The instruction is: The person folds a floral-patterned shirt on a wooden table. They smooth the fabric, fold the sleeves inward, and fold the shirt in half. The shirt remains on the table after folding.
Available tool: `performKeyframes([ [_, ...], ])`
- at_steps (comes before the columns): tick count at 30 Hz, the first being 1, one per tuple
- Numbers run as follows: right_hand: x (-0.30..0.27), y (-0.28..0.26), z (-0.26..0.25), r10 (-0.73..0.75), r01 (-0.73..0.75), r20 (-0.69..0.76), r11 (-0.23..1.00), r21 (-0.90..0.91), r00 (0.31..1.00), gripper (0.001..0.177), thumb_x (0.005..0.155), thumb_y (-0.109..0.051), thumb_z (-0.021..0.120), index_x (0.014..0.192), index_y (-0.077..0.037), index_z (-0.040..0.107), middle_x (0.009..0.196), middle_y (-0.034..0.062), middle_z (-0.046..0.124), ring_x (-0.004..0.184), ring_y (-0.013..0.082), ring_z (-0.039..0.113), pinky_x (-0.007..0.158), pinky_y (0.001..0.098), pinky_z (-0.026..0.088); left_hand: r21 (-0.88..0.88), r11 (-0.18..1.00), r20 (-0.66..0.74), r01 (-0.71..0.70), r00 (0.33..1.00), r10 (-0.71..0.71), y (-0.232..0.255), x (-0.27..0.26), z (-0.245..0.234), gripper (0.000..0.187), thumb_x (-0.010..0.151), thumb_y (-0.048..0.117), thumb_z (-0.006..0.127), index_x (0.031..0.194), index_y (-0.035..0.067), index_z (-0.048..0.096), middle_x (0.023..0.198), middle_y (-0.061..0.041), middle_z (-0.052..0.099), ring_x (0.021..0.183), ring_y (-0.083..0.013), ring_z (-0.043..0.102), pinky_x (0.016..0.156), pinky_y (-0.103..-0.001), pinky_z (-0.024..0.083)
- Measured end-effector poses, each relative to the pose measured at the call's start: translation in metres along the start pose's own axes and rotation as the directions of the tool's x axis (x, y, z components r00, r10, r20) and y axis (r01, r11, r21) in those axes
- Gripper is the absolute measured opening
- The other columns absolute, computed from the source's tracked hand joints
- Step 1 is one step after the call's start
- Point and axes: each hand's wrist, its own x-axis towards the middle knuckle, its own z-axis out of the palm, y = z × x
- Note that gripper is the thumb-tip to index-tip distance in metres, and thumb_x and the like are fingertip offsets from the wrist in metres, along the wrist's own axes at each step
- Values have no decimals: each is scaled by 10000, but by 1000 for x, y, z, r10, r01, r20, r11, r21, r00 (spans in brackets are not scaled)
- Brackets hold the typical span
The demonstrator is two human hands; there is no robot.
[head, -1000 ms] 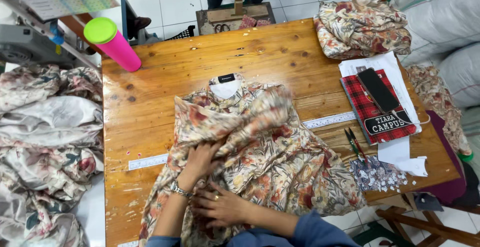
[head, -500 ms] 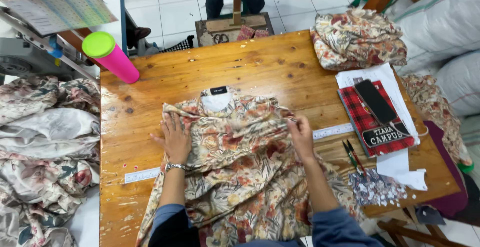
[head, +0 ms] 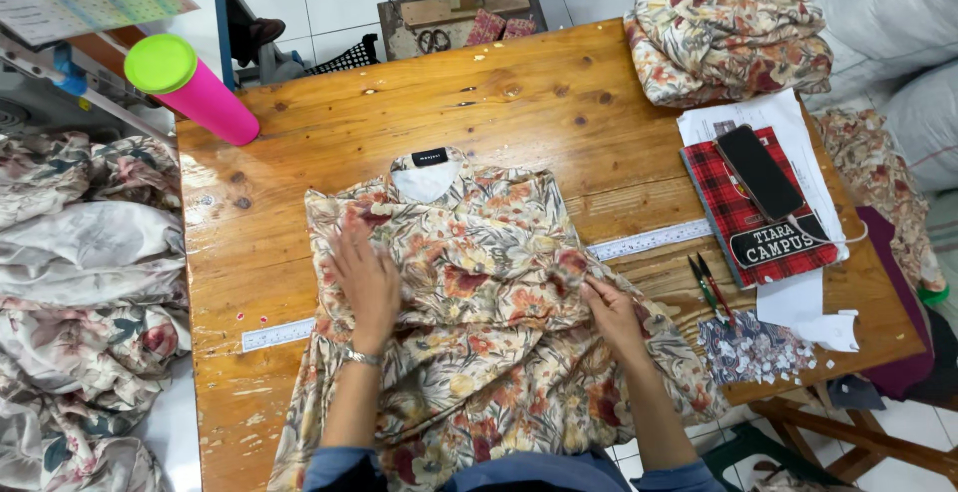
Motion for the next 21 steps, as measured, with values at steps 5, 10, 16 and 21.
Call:
performKeyframes([
  [5, 13, 10, -15, -114, 120, -254, 993, 8, 960, 595, 1039, -214, 608, 1528, 74, 429, 1236, 116, 700, 1024, 115, 622, 895, 267, 489, -104, 995, 64, -3, 998, 10, -4, -25, -8, 605, 1095, 360, 366, 1587, 7, 365, 1647, -180, 359, 1550, -361, 239, 1262, -540, 91],
  [10, 17, -7, -30, 2, -12, -93, 994, -107, 996, 669, 1020, -244, 585, 1565, 20, 300, 1344, 118, 644, 1194, 130, 608, 995, 256, 467, -821, 564, 17, 83, 992, -122, -24, -33, -28, 462, 1096, 244, 503, 1501, 27, 454, 1540, -132, 502, 1426, -313, 488, 1204, -453, 364],
  [16, -19, -32, -23, -43, 58, 93, 986, -155, 995, 618, 981, -188, 642, 1529, 10, 439, 1276, 77, 668, 1091, 126, 610, 930, 266, 484, -212, 976, 177, -40, 981, 79, -29, -90, -95, 369, 724, 78, 772, 1044, 38, 592, 926, -132, 633, 856, -326, 644, 832, -470, 499],
  [21, -26, -37, -6, -96, 116, 98, 965, -234, 991, 483, 1012, -168, 644, 1440, 36, 551, 1173, 99, 700, 998, 111, 624, 850, 258, 513, -122, 986, 115, -110, 986, 124, -41, -98, -117, 287, 794, 12, 701, 1062, 36, 598, 1066, -194, 637, 1000, -390, 623, 800, -455, 531],
])
